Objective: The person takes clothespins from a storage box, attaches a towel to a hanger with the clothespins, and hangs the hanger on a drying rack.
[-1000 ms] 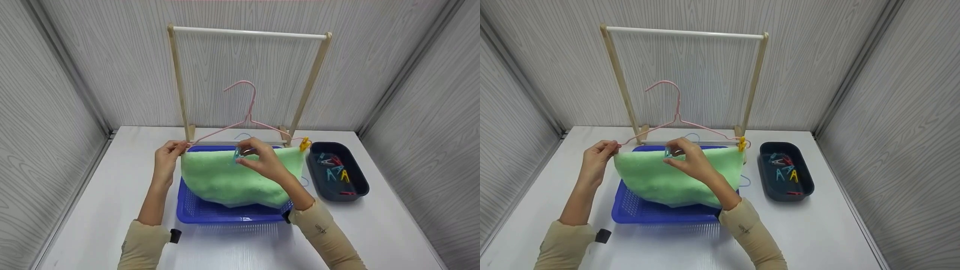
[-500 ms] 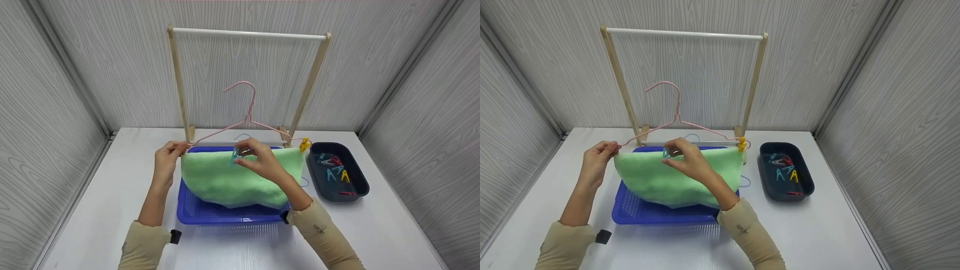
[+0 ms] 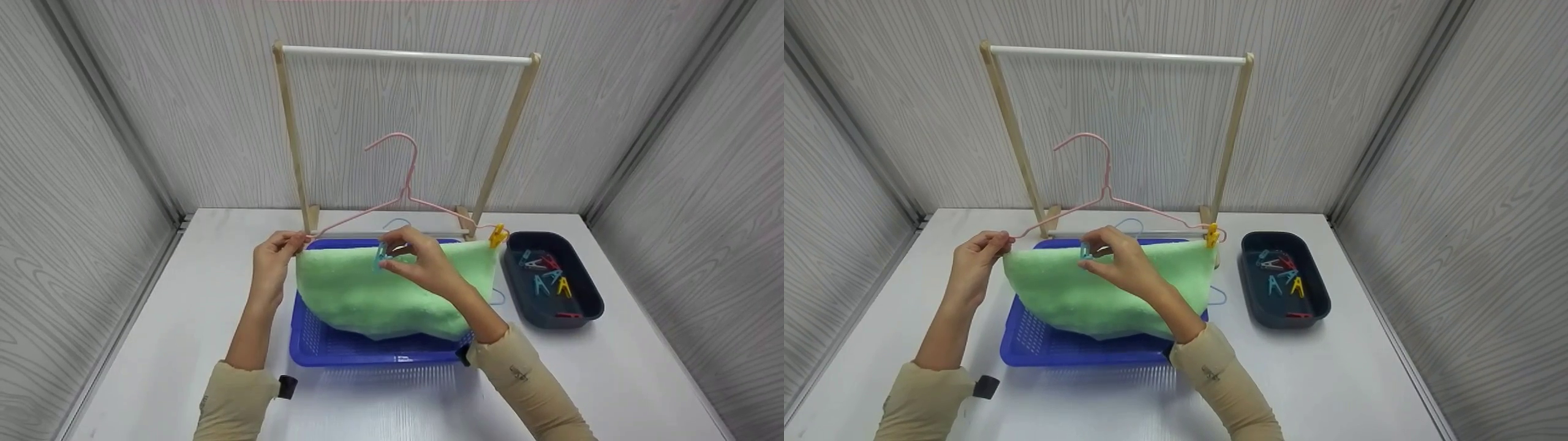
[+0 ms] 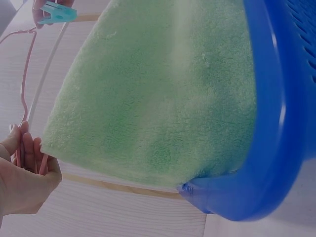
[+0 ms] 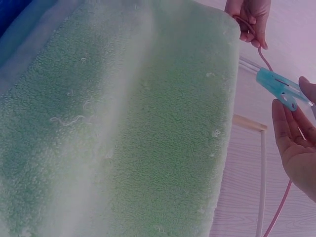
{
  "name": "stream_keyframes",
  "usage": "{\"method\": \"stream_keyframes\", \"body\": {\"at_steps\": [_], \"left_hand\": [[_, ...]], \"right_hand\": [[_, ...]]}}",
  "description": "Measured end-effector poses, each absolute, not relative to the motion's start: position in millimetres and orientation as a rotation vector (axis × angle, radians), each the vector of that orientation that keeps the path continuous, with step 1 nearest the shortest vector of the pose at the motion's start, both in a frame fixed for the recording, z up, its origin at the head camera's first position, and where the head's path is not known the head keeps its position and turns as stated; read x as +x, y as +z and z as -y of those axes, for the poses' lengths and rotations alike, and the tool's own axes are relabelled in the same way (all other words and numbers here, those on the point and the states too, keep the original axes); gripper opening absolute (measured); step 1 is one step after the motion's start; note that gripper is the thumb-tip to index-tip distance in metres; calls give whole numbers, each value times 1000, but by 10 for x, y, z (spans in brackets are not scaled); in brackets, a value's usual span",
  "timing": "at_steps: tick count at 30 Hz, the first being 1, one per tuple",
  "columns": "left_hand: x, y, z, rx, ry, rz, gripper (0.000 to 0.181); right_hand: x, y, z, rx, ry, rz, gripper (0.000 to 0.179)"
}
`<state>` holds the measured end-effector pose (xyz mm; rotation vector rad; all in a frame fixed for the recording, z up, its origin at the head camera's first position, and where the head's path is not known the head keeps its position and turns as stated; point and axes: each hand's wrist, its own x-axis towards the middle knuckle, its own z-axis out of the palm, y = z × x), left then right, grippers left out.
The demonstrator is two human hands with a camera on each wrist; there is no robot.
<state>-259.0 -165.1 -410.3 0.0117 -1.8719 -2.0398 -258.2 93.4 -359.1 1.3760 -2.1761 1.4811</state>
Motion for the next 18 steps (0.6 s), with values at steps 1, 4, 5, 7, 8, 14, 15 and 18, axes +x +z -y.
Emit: {"method": "stream_keyframes", "body": {"at_steps": [1, 4, 5, 7, 8, 14, 15, 18], "left_hand": [[-2593, -4106, 1652, 12, -2041, 1871, 13], [-2601, -4112, 1653, 12, -2044, 1870, 15], [-2603, -4113, 1654, 12, -2044, 1868, 15], [-2604, -4113, 1653, 12, -2047, 1864, 15], [-2603, -4113, 1653, 12, -2048, 1863, 15], [-2594, -4108, 1648, 3, -2051, 1853, 17], [-2593, -4107, 1647, 1, -2053, 1851, 18], [-2588, -4104, 1647, 1, -2056, 1851, 18]], "right_hand": [[-2581, -3592, -932, 1378, 1480, 2177, 31], [-2575, -3581, -929, 1385, 1481, 2177, 31], [-2574, -3577, -926, 1387, 1479, 2177, 31], [-2572, -3571, -921, 1389, 1474, 2176, 31], [-2572, -3570, -918, 1391, 1471, 2175, 31], [-2573, -3557, -892, 1418, 1451, 2157, 30], [-2573, -3554, -885, 1424, 1448, 2153, 31], [-2573, -3545, -867, 1438, 1448, 2140, 31]]}}
